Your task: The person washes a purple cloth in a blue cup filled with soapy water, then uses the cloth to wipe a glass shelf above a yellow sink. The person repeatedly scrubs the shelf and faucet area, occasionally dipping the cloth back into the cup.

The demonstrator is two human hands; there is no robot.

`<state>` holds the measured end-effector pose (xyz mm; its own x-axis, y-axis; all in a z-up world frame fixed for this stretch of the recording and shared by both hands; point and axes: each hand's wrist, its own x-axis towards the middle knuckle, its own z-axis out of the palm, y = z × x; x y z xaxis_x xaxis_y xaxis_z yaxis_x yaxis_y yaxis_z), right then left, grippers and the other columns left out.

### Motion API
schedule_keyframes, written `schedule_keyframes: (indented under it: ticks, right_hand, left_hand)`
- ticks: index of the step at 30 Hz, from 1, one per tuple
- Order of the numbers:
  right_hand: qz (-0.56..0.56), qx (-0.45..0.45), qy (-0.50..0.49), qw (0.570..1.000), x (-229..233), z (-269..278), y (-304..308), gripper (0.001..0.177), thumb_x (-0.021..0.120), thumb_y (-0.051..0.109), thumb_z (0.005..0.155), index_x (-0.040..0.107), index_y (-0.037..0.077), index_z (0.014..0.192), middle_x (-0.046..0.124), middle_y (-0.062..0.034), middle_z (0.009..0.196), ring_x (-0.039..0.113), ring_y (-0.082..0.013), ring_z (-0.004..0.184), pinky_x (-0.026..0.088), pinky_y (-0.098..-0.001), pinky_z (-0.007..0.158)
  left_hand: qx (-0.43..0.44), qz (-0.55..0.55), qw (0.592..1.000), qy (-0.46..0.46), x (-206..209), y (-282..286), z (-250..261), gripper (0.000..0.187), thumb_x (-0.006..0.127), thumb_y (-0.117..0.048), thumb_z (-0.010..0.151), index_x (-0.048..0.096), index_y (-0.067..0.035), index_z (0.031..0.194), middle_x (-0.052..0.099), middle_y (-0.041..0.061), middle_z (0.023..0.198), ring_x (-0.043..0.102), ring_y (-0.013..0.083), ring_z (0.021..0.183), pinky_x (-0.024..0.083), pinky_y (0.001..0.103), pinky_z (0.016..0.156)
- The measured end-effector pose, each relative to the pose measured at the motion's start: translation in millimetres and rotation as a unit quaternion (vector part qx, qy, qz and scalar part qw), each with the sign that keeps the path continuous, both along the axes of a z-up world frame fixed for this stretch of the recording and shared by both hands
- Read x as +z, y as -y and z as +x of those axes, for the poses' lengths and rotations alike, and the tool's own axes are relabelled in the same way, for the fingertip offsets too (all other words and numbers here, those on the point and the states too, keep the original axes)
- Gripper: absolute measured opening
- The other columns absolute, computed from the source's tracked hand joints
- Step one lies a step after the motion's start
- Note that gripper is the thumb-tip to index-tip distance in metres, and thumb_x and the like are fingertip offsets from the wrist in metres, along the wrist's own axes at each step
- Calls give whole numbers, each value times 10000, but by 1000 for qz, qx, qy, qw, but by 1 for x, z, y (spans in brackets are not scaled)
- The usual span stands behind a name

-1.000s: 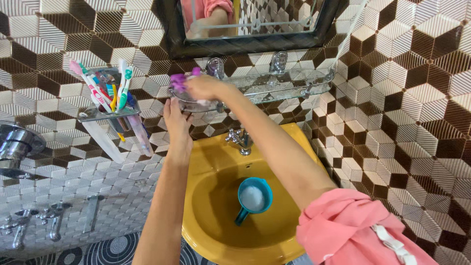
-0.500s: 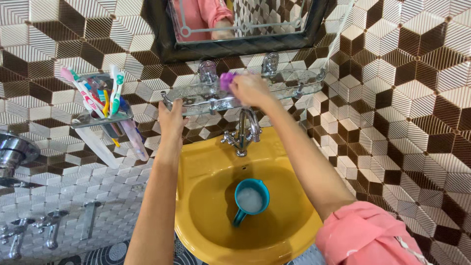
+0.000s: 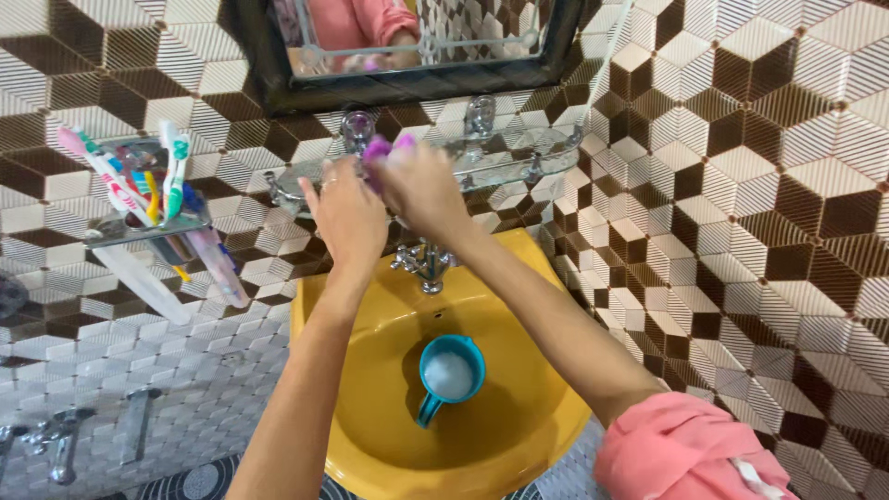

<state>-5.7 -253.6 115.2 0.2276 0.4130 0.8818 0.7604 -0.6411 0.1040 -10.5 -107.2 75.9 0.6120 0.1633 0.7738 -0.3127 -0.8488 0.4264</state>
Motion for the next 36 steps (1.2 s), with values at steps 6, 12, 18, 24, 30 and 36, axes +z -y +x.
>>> schedule_keyframes:
  ticks: [6,12,18,24,30,36]
  right_hand:
    - [-40,-155,114,980,-7,23,87,276,519,304,1071,587,141,859,555,-46,863,495,-262,848,362,-458,762]
    - [-30,-194,146,970,-15,26,84,259,555,192,1122,607,146,872,538,-50,835,506,-229,846,385,-433,773]
    - [-11,-43,72,996,-32,13,-1,194,596,251,990,625,87,1090,606,-86,1055,546,-309,957,426,-472,836]
    - [-22,-195,96,976,-30,26,97,209,518,252,1056,628,114,944,573,-62,951,496,-273,895,393,-481,801]
    - [40,-268,128,954,-47,34,102,256,496,277,1068,633,63,1089,592,-113,1093,489,-304,988,395,-493,876]
    - [11,-100,22,995,-50,8,4,322,588,237,985,623,48,1243,615,-109,1195,537,-362,1083,440,-503,929]
  left_hand:
    - [-49,50,997,22,2,10,-13,177,667,-201,953,728,-62,1044,715,135,1120,595,328,1168,201,594,1176]
    - [-53,76,994,65,-8,7,-15,192,674,-216,972,723,-91,1109,706,101,1151,593,307,1194,216,565,1207]
    - [-8,112,992,63,-13,5,-11,210,680,-165,1041,662,-64,1224,665,81,1248,570,270,1259,221,533,1279]
    - [-78,129,988,33,-4,-5,-26,470,784,-224,842,640,-56,1257,622,106,1255,526,308,1253,204,562,1206]
    - [-77,150,986,19,3,-2,-36,608,828,-196,735,614,-39,1282,592,121,1314,505,313,1283,195,567,1212]
    - [-47,171,984,32,0,-2,-33,610,769,-65,734,596,-17,1317,588,127,1369,505,310,1323,198,553,1233]
